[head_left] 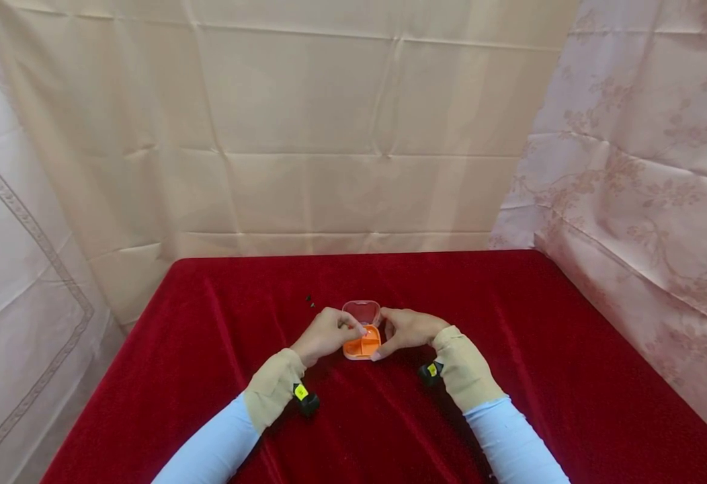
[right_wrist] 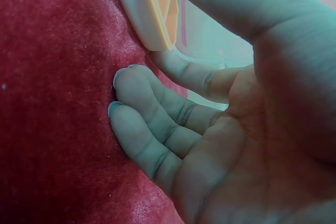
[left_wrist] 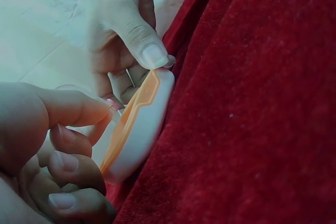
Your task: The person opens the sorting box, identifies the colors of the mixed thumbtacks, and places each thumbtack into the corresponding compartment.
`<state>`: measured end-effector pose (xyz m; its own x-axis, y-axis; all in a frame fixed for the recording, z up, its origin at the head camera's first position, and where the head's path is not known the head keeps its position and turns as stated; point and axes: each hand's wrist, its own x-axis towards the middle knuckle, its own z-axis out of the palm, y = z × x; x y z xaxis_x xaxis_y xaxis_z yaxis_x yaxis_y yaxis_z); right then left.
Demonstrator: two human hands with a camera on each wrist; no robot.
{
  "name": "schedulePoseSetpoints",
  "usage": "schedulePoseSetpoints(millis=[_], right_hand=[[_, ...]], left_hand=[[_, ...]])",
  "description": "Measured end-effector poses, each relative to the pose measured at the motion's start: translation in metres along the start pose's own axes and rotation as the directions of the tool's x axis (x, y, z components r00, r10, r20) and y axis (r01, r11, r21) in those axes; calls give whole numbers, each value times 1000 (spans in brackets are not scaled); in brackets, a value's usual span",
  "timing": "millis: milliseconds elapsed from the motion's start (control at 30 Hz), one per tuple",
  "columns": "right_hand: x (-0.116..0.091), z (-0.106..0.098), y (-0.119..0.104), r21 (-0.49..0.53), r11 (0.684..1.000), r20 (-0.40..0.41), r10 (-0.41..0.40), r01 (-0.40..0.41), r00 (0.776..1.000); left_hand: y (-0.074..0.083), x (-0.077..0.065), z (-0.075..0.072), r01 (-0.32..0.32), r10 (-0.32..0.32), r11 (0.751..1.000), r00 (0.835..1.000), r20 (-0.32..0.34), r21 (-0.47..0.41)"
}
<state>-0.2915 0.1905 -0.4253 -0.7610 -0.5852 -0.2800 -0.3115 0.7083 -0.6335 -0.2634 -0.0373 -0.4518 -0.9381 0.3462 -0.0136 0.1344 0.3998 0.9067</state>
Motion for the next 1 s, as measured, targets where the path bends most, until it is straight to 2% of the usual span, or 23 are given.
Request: schedulePoseSetpoints(millis=[333,800,900,1000], right_hand=[[-1,0,-2,-5,1000,0,1,-1,1000],[0,-1,-2,-10,1000,-4,0,0,1000],[-1,0,-2,-10,1000,-5,5,-5,1000],[0,-1,-1,-18,1000,-5,9,-9,1000]], left_hand=[[-1,0,5,-1,3,999,999,-38,51],[1,-2,8,-24,29,995,998,-58,93],[1,-1,6,-30,34,995,999,-39,93],[1,1,-4,-45,41,996,998,43,83]])
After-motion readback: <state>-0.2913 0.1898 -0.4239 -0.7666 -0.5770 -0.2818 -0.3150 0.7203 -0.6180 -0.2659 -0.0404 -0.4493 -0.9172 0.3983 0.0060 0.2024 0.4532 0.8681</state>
